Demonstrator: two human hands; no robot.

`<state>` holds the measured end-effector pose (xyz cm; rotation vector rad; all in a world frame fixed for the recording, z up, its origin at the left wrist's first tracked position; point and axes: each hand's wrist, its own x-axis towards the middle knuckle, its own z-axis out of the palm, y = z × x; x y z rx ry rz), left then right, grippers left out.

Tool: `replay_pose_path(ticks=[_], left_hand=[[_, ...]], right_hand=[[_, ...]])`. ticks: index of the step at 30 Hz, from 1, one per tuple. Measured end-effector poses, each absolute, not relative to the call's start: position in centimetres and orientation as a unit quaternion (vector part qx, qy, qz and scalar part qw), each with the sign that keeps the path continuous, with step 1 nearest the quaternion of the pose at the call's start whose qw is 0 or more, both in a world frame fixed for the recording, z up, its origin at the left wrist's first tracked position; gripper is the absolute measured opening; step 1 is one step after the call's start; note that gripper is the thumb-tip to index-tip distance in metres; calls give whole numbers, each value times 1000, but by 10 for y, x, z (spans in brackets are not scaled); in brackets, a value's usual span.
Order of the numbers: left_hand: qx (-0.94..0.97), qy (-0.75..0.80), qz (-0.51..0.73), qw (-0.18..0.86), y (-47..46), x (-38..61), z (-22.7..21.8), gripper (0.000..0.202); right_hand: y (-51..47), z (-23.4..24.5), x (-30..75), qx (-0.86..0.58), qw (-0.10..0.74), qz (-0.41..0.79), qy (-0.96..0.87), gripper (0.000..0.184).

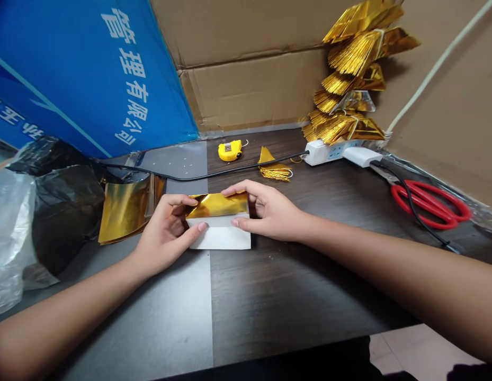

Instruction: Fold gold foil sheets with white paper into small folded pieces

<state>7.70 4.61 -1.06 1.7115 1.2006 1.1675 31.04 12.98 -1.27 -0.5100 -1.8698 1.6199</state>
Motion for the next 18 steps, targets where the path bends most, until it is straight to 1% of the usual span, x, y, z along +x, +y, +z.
replay_pose_path(ticks=[4, 6, 9, 11, 12, 15, 16, 17, 18], left_hand=[[654, 482, 449, 372, 47, 76, -9, 35], [653, 495, 443, 363, 47, 76, -9, 31], [663, 534, 420, 314, 48, 74, -10, 17], [680, 552, 401, 270, 48, 74, -9, 13], [689, 556, 395, 247, 48, 73, -8, 12], [701, 566, 391, 190, 47, 74, -4, 12], [702, 571, 390, 170, 47, 74, -3, 12], [705, 575, 388, 148, 47, 74, -2, 12], [710, 576, 385, 129, 46, 74, -2, 12]], right_hand=[[129, -11, 310, -184, 289, 597, -726, 43], [129, -13, 309, -187, 284, 585, -736, 44], [130, -14, 309, -196, 279, 572, -746, 44], [131, -14, 310, -206, 262, 576, -746, 45], [131, -13, 310, -213, 249, 587, -740, 47], [131, -11, 310, -230, 204, 638, -706, 64], [131, -10, 310, -234, 192, 649, -698, 64], [130, -9, 310, -238, 187, 651, -696, 60], [130, -8, 310, -244, 184, 639, -706, 51]])
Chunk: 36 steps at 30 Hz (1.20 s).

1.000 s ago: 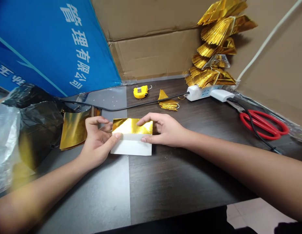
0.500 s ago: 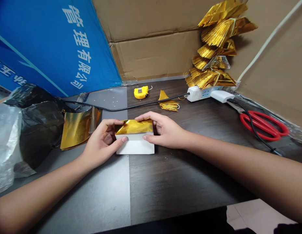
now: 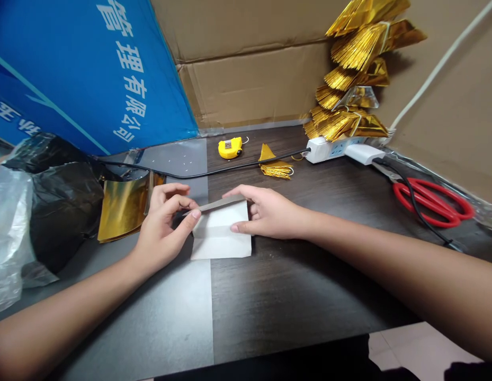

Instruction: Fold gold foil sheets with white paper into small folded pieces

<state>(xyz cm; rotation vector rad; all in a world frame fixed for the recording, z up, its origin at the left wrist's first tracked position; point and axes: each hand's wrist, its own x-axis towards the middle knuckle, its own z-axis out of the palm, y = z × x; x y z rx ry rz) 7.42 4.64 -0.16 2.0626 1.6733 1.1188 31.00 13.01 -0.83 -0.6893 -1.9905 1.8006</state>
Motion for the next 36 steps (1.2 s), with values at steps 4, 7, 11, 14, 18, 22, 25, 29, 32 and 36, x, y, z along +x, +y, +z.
replay_pose_path(ticks=[4, 7, 11, 14, 18, 22, 25, 29, 32, 36], left_hand=[[729, 563, 351, 167, 46, 73, -1, 13], [722, 574, 332, 198, 46, 73, -1, 15], [729, 578, 303, 206, 46, 73, -1, 14], [747, 567, 281, 203, 47, 73, -1, 10], [766, 564, 243, 192, 48, 73, 0, 12], [766, 548, 265, 206, 49, 72, -2, 15], [771, 529, 284, 213, 51, 70, -3, 13], [790, 499, 280, 220, 53, 68, -3, 5], [794, 489, 282, 226, 53, 68, -2, 5], [795, 482, 288, 231, 53, 68, -1, 6]], right_hand=[[129, -5, 311, -280, 204, 455, -820, 23], [130, -5, 313, -285, 204, 367, -862, 23], [132, -7, 313, -278, 204, 339, -876, 23], [133, -9, 313, -266, 207, 328, -882, 22], [134, -10, 314, -268, 212, 318, -884, 21], [135, -11, 314, -263, 216, 313, -887, 20], [136, -11, 314, -251, 216, 309, -892, 20], [137, -11, 314, -227, 221, 303, -899, 15], [137, -12, 315, -200, 235, 289, -906, 9], [138, -13, 315, -176, 239, 271, -916, 7]])
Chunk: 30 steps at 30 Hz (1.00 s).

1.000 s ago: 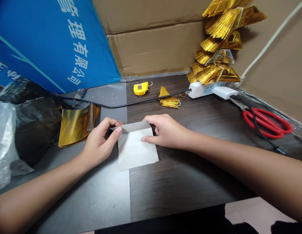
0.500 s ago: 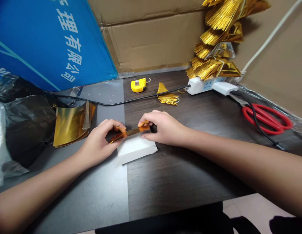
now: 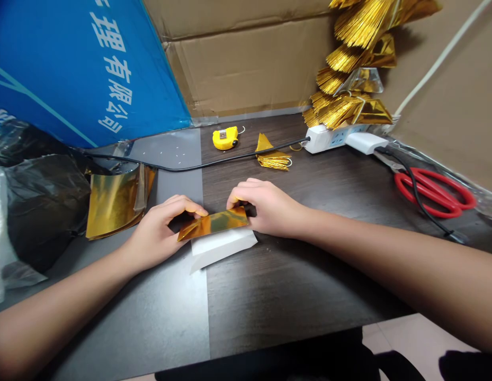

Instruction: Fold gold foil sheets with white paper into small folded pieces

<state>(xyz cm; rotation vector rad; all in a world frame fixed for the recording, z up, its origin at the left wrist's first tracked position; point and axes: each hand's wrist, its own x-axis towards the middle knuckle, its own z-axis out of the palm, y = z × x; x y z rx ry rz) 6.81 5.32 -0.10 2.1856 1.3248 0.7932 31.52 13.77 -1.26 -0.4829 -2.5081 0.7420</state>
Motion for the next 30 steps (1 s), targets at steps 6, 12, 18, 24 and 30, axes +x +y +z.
replay_pose_path(ticks=[6, 12, 18, 24, 30], left_hand=[[796, 479, 290, 229, 52, 69, -1, 3], [775, 534, 254, 222, 50, 70, 2, 9], [768, 552, 246, 213, 50, 71, 2, 12], [743, 594, 228, 209, 50, 71, 1, 25], [719, 616, 220, 236, 50, 72, 4, 31]], right_hand=[[138, -14, 315, -185, 238, 273, -913, 19], [138, -15, 316, -175, 238, 266, -918, 18], [139, -16, 317, -184, 225, 266, -919, 19], [140, -17, 316, -216, 204, 259, -919, 28], [140, -15, 316, -234, 194, 258, -917, 34]])
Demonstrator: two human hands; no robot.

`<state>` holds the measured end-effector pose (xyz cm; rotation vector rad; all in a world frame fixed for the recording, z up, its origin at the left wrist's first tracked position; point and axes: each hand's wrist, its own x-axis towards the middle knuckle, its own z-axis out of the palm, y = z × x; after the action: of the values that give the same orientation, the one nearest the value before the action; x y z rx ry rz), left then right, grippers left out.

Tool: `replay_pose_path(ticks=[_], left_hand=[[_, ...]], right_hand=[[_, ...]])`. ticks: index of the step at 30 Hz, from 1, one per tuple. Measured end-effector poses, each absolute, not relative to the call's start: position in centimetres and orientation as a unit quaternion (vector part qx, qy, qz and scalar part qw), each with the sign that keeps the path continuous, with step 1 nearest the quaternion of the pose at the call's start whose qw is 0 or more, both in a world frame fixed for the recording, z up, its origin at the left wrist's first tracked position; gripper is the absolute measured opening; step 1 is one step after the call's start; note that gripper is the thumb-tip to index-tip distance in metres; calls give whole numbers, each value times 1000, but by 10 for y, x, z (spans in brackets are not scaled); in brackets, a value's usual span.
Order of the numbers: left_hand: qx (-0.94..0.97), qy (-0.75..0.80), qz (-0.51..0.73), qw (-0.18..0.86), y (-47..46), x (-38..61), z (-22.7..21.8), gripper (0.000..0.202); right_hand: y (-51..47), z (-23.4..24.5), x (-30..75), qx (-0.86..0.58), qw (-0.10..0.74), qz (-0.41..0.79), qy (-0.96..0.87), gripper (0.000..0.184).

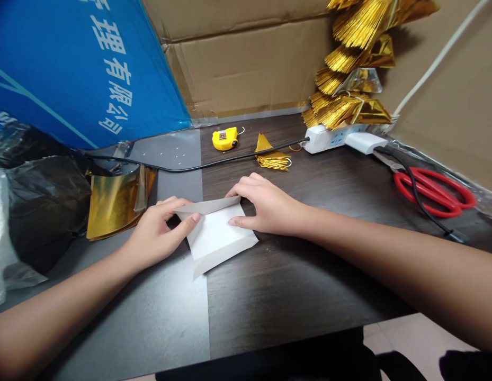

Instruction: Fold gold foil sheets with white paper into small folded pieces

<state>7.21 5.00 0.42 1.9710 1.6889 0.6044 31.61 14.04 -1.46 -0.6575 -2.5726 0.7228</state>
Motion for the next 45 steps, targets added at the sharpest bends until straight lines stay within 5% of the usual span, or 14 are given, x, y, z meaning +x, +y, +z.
replay_pose_path(ticks=[45], left_hand=[[830, 483, 165, 226, 49, 69, 6, 15]], right_hand=[[139, -14, 317, -100, 229, 252, -935, 2]])
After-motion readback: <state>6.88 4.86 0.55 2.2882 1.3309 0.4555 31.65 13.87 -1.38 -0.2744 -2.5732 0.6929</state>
